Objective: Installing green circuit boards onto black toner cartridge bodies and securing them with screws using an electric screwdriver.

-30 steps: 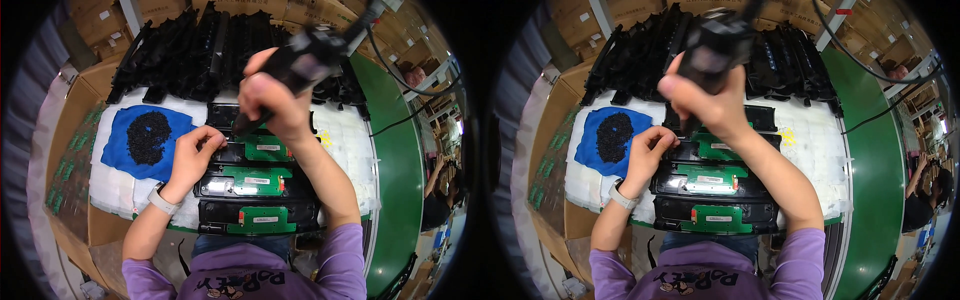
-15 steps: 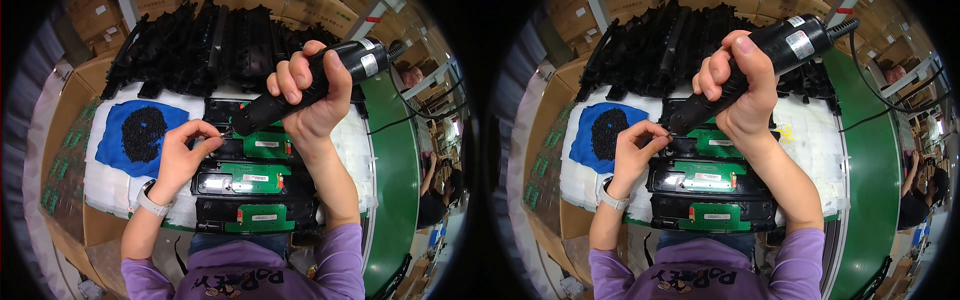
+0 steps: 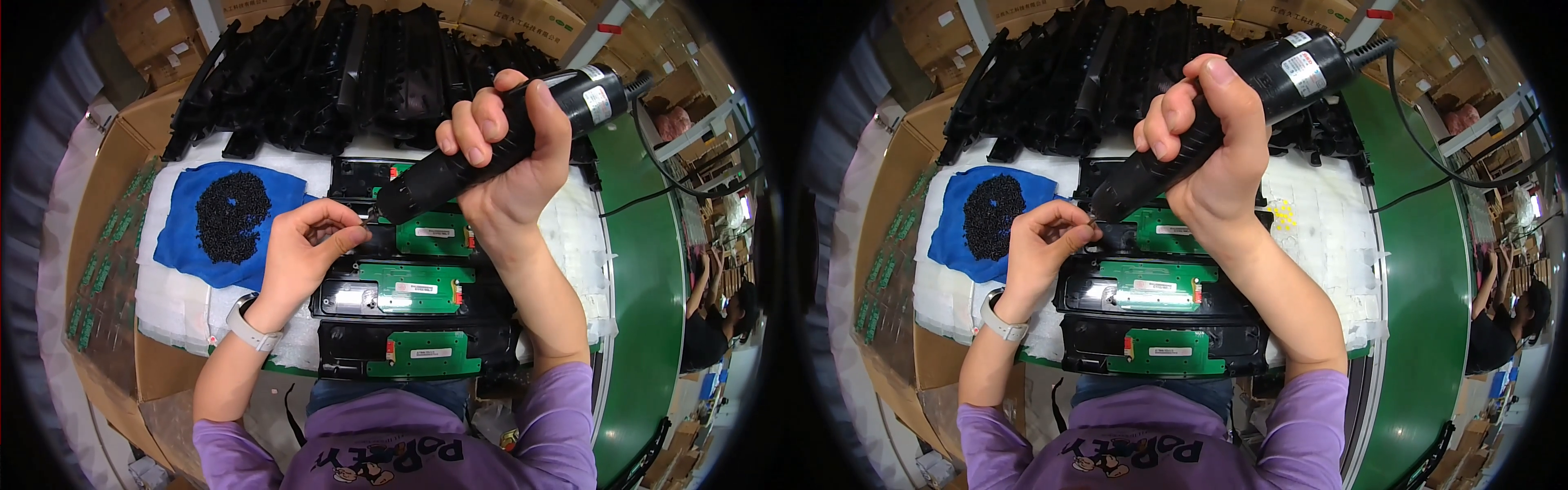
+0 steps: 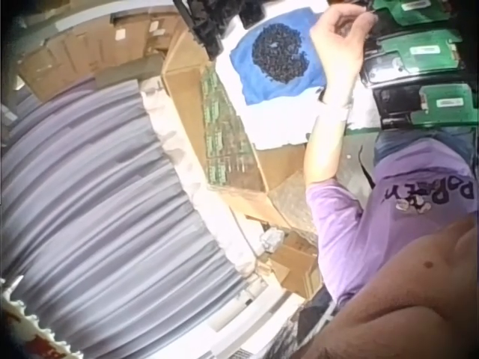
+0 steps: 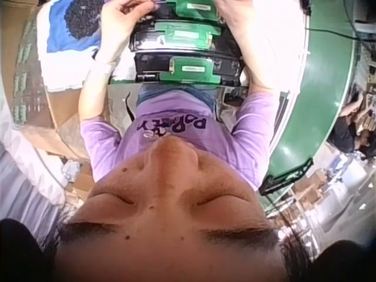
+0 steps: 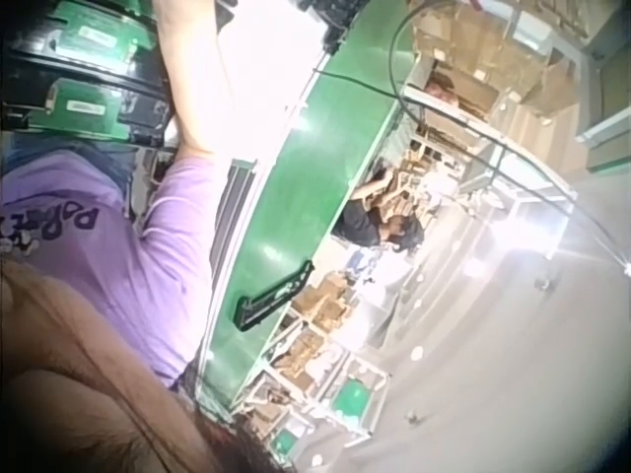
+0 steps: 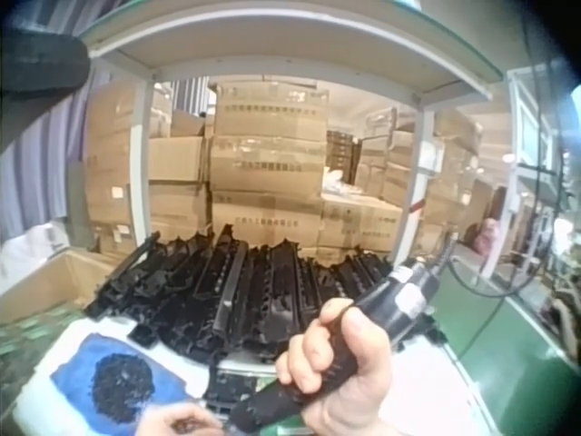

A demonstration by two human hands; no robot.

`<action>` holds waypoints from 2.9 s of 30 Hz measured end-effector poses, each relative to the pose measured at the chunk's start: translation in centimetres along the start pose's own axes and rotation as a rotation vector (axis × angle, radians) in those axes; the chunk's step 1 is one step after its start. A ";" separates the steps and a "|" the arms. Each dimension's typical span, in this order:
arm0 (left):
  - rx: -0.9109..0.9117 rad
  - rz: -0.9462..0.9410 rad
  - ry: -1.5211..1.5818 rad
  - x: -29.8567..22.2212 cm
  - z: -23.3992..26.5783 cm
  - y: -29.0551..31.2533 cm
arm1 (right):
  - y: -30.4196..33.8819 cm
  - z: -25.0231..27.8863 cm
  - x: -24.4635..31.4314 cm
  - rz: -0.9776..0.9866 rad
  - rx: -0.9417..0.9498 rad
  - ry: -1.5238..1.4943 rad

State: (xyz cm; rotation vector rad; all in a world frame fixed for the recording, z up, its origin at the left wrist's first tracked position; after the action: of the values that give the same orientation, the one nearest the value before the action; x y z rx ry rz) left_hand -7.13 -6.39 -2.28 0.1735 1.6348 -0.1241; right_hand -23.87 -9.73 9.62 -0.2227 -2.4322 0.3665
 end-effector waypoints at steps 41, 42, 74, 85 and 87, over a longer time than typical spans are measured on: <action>-0.188 -0.453 -0.521 -4.3 2.8 -0.4 | 3.6 -2.5 -2.2 -0.130 0.324 0.637; -0.143 -0.490 -0.544 -4.7 1.8 -0.1 | 3.6 -2.5 -1.8 -0.129 0.327 0.579; 0.079 -0.454 -0.454 -4.5 -2.2 1.4 | 2.6 -0.7 0.7 0.030 -0.011 0.338; 0.043 -0.287 -0.302 -2.8 -1.1 0.8 | 2.3 -1.5 2.2 0.067 0.083 0.179; 0.049 -0.262 -0.270 -2.4 -1.1 0.8 | 2.4 -1.4 2.2 0.065 0.076 0.176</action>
State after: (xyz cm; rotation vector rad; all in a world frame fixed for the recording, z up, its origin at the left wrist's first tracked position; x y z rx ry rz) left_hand -7.86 -5.52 0.19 -0.0214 1.3792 -0.3722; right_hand -24.48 -6.66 11.20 -0.2887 -2.2378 0.4478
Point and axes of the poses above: each hand's wrist, its own y-axis away from the middle knuckle, its own z-axis out of the back of the hand, x = y × z, the point moved 9 cm from there along -y, towards the middle knuckle, and after that the axes turned 5 degrees about -x, right-handed, at the moved point
